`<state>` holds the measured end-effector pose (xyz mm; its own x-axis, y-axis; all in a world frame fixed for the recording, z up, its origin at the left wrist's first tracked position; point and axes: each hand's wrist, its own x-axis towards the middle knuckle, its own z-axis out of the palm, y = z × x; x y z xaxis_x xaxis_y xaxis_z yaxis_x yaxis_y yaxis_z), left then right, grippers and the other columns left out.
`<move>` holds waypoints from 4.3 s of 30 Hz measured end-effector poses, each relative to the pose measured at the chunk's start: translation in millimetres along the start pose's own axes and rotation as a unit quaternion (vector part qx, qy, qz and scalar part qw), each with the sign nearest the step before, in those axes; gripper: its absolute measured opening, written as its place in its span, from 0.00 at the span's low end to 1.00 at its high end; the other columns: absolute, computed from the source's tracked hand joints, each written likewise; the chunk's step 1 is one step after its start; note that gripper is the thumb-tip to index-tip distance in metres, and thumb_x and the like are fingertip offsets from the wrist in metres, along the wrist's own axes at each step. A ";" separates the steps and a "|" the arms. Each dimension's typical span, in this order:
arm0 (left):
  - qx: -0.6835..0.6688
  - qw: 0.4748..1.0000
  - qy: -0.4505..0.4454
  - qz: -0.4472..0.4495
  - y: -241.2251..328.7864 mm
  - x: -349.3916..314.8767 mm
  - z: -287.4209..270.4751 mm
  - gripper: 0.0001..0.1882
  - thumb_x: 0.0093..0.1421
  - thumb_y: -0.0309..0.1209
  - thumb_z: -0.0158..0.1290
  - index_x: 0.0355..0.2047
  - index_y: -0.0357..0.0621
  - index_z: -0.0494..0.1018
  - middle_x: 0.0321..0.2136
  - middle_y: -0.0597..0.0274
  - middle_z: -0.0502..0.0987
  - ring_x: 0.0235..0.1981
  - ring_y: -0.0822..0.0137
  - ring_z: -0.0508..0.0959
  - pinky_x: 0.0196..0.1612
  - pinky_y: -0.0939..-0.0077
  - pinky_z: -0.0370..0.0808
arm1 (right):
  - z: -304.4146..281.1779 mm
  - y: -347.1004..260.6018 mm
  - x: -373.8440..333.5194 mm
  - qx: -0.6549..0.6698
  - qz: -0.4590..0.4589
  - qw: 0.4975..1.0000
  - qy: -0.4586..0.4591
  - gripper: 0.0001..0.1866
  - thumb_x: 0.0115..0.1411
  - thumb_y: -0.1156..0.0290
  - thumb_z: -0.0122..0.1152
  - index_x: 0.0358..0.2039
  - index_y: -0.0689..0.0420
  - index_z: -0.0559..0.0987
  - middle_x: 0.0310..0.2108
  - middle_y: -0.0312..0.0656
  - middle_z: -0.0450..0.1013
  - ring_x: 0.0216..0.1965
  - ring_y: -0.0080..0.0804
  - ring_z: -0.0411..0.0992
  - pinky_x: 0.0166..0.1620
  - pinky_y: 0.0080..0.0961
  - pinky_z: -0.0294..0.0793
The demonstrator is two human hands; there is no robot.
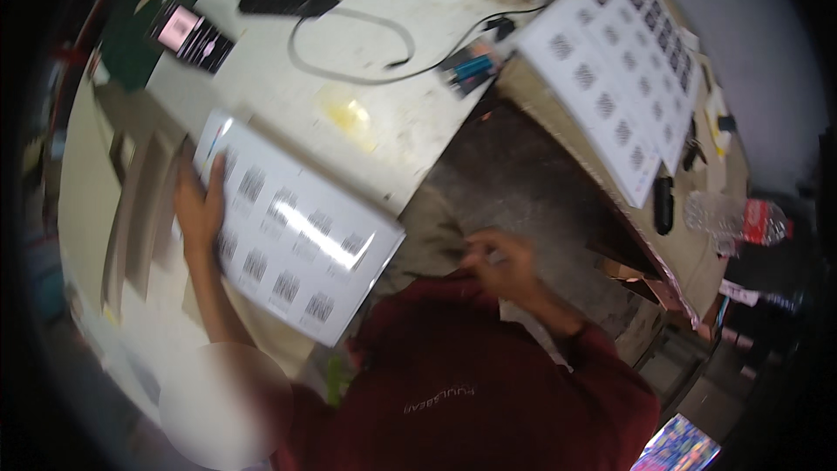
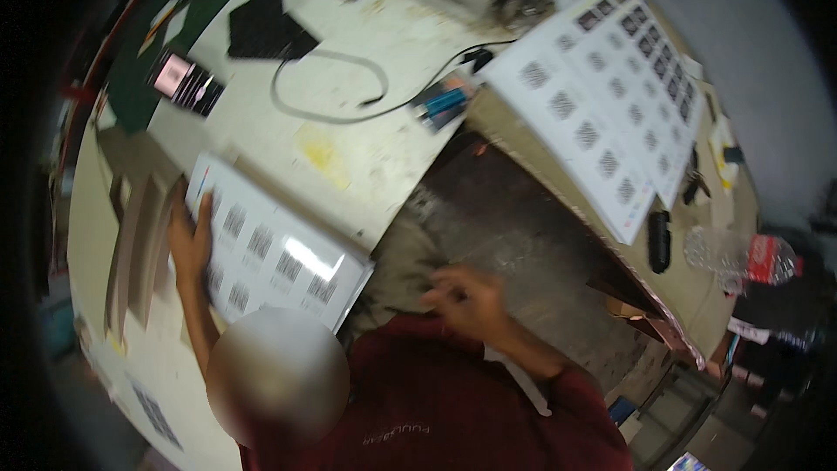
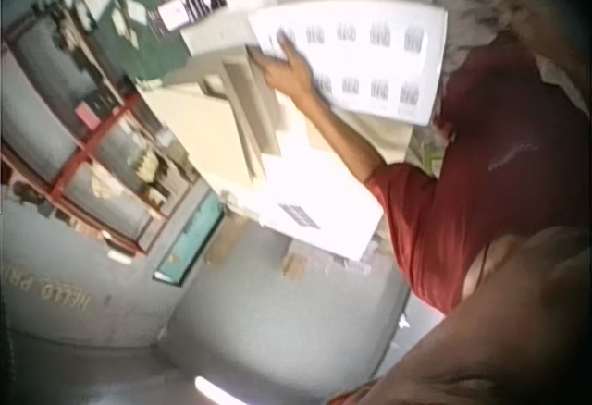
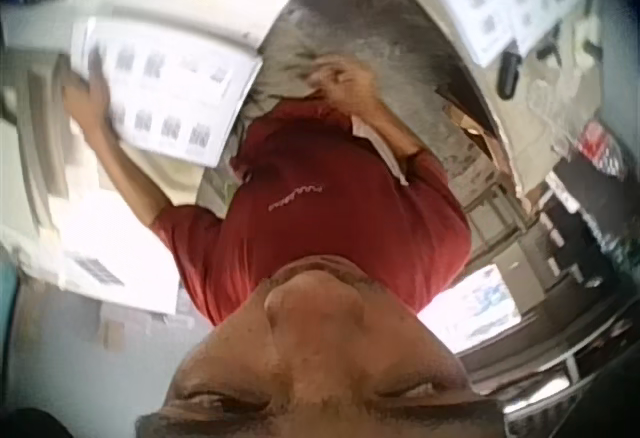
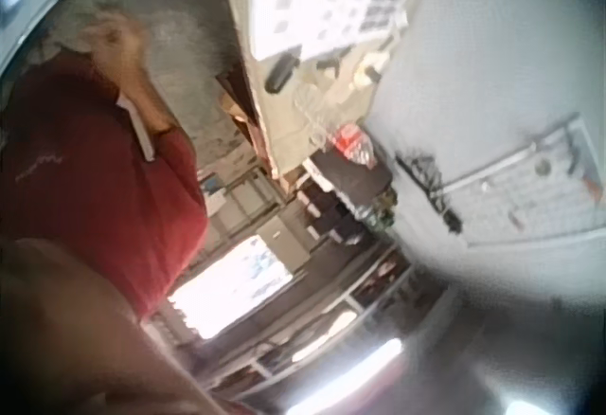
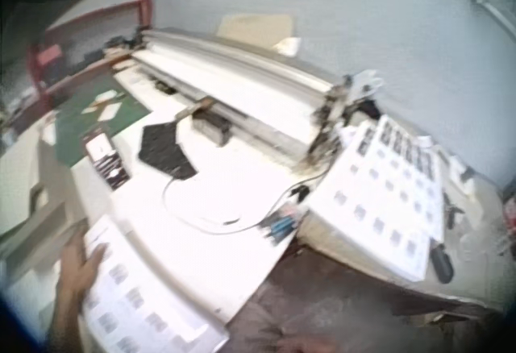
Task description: The person repeatedly places printed label sheets onto a flat surface, aligns them, and smooths them down by hand. They then lift the sheets and repeat the process with new sheets, stacking the finished sheets on the table.
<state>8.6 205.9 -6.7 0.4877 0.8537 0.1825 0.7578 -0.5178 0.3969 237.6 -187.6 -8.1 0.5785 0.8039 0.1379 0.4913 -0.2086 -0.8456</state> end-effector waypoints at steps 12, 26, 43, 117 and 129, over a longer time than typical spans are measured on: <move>0.021 0.992 0.060 0.111 61.6 -41.7 -23.0 0.27 0.64 0.32 0.57 0.61 0.34 0.66 0.61 0.43 0.68 0.63 0.45 0.67 0.65 0.56 0.61 | -399.3 197.4 131.6 -0.380 0.476 0.741 0.284 0.47 0.44 0.34 0.72 0.41 0.74 0.80 0.37 0.58 0.80 0.38 0.47 0.80 0.40 0.37 0.79; -0.110 0.976 -0.064 0.177 149.4 8.5 -27.8 0.30 0.56 0.28 0.61 0.59 0.37 0.68 0.59 0.43 0.70 0.60 0.45 0.69 0.63 0.55 0.64 | -506.8 274.5 161.8 -0.075 0.373 0.863 0.332 0.27 0.61 0.71 0.60 0.61 0.58 0.69 0.47 0.46 0.76 0.42 0.34 0.76 0.42 0.36 0.78; -0.257 0.886 -0.081 0.377 336.2 214.6 66.6 0.25 0.57 0.35 0.64 0.52 0.35 0.74 0.46 0.46 0.78 0.48 0.53 0.79 0.50 0.65 0.75 | -543.0 76.2 435.3 0.184 -0.100 0.868 0.451 0.18 0.69 0.72 0.54 0.57 0.66 0.67 0.51 0.47 0.72 0.51 0.35 0.71 0.55 0.40 0.73; -0.465 0.780 0.221 -0.356 -138.8 -224.5 -89.9 0.33 0.49 0.14 0.47 0.60 0.24 0.63 0.49 0.48 0.77 0.42 0.67 0.80 0.43 0.77 0.77 | 284.0 -150.1 239.9 -0.168 -0.534 0.789 -0.251 0.20 0.50 0.76 0.59 0.45 0.68 0.80 0.42 0.51 0.75 0.47 0.45 0.72 0.54 0.37 0.70; -0.207 0.868 0.312 -0.327 -131.9 -231.2 -101.9 0.34 0.54 0.23 0.61 0.62 0.35 0.64 0.58 0.48 0.70 0.56 0.56 0.72 0.53 0.64 0.72 | 256.2 -277.0 254.7 -0.181 -0.669 0.719 -0.045 0.24 0.55 0.70 0.65 0.54 0.59 0.75 0.40 0.50 0.76 0.43 0.45 0.77 0.43 0.37 0.78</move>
<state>-248.3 82.4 -9.7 -0.4153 0.8879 0.1978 0.5005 0.0414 0.8648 82.1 217.6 129.2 -0.6067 0.4497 0.6555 0.7163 0.6669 0.2054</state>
